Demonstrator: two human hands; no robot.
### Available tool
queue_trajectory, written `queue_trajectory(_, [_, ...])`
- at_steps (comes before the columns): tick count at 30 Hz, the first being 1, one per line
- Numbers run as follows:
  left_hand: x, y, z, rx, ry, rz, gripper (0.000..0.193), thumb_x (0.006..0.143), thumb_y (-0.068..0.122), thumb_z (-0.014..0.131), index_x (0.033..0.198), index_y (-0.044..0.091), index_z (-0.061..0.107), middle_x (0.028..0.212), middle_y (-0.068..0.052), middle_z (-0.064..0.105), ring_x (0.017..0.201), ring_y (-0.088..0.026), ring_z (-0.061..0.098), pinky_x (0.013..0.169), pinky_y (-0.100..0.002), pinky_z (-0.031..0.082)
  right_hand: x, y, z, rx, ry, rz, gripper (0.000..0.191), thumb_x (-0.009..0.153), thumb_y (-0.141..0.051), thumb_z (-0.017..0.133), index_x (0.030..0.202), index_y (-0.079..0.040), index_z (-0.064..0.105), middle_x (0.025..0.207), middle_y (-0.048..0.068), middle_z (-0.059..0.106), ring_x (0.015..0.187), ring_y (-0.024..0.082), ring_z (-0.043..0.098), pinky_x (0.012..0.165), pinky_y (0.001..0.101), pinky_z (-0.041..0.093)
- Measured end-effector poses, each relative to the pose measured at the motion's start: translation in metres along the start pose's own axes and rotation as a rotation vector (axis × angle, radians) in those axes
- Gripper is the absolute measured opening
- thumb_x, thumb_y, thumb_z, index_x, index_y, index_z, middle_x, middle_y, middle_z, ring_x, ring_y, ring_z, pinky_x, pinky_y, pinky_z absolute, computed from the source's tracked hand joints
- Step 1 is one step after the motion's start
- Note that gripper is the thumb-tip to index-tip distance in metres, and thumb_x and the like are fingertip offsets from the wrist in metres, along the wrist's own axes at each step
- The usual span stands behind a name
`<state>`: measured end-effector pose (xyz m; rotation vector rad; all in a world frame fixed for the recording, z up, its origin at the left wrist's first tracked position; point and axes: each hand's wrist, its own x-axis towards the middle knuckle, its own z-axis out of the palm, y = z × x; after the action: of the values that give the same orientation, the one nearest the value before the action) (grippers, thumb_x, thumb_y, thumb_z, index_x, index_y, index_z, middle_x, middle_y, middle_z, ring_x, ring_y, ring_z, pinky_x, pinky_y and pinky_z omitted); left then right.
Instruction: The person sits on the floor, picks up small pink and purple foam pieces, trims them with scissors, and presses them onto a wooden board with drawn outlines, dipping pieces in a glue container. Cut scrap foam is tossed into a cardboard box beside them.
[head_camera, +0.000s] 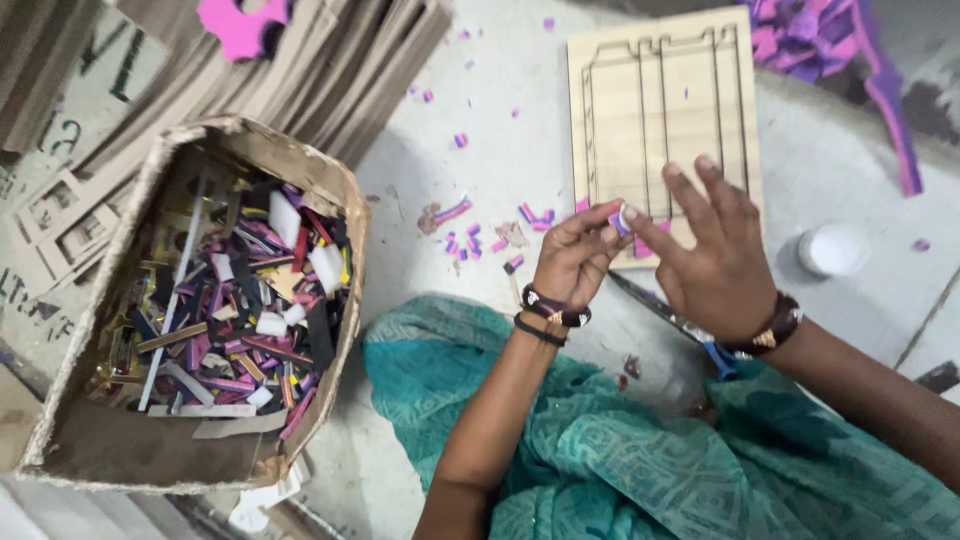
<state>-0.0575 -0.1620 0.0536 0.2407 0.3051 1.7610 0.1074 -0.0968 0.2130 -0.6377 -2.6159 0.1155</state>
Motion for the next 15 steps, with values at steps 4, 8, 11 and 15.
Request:
queue_trajectory(4, [-0.002,-0.015,-0.028,0.046,0.097,-0.04,0.034,0.101,-0.014,0.057,0.133,-0.006,0.067,0.135,-0.02,0.066,0.125,-0.031,0.064,0.112,-0.047,0.051,-0.011,0.018,0.023,0.235,-0.004,0.158,0.069,0.08,0.0,0.067,0.147,-0.016,0.059,0.164,0.022,0.036,0.156,0.045,0.029,0.125,0.0558,0.031])
queue_trajectory(8, [-0.003,-0.022,-0.044,0.049,0.14,-0.046,0.034,0.1,-0.015,0.057,0.132,-0.005,0.066,0.138,-0.019,0.065,0.128,-0.029,0.063,0.114,-0.048,0.051,-0.02,0.022,0.043,0.599,-0.027,0.2,0.073,0.077,0.0,0.067,0.148,-0.014,0.055,0.165,0.022,0.033,0.155,0.048,0.029,0.126,0.0555,0.029])
queue_trajectory(11, [-0.006,-0.024,-0.047,0.038,0.153,-0.039,0.035,0.099,-0.016,0.057,0.131,-0.005,0.066,0.139,-0.019,0.064,0.129,-0.029,0.062,0.115,-0.048,0.05,-0.023,0.017,0.056,0.648,-0.039,0.181,0.076,0.074,0.001,0.065,0.148,-0.015,0.056,0.165,0.021,0.032,0.154,0.046,0.029,0.126,0.055,0.029])
queue_trajectory(15, [-0.012,-0.019,-0.052,0.075,0.192,-0.035,0.038,0.097,-0.013,0.057,0.133,-0.006,0.066,0.135,-0.018,0.066,0.122,-0.03,0.064,0.112,-0.044,0.05,-0.034,0.002,0.065,0.633,-0.027,0.149,0.072,0.074,0.001,0.066,0.143,-0.017,0.059,0.165,0.019,0.033,0.155,0.044,0.029,0.127,0.0545,0.028])
